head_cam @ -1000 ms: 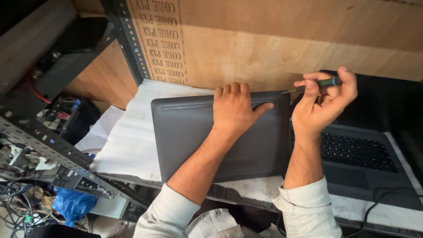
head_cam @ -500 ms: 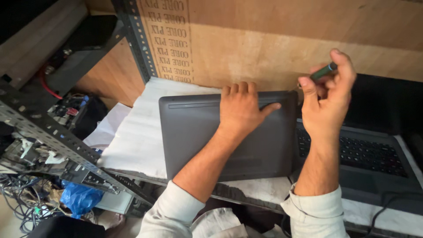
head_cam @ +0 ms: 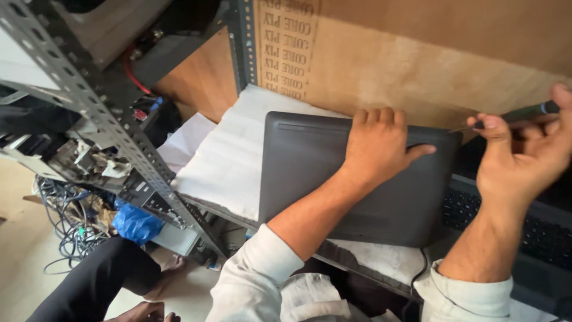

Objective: The person closes a laptop, flips it over, and uses a screwdriver to unscrew the back cover. They pry off the bottom panel, set it aside, and continue working on the exposed internal components with a screwdriver.

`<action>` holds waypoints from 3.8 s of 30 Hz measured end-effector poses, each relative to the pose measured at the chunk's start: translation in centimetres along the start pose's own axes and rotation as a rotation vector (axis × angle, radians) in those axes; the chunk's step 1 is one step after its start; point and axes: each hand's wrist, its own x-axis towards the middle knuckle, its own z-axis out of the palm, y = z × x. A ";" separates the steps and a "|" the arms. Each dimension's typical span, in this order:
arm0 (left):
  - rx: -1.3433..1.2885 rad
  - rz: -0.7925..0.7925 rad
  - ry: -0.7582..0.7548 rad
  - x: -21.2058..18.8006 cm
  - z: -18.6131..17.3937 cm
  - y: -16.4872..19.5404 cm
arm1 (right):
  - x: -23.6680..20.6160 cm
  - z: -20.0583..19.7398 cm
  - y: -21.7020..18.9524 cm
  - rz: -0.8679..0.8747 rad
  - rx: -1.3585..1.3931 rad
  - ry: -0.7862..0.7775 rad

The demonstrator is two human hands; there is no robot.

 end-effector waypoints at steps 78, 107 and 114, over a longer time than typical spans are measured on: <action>0.010 -0.013 -0.078 -0.9 3.0 2.2 | 5.5 -4.8 -6.7 0.074 -0.709 -0.312; -0.015 -0.012 0.003 -1.5 4.5 0.6 | 5.2 -3.4 -6.7 0.087 -0.521 -0.307; -0.135 -0.029 -0.010 -1.5 4.5 0.2 | 4.7 -3.2 -6.1 -0.019 -0.505 -0.231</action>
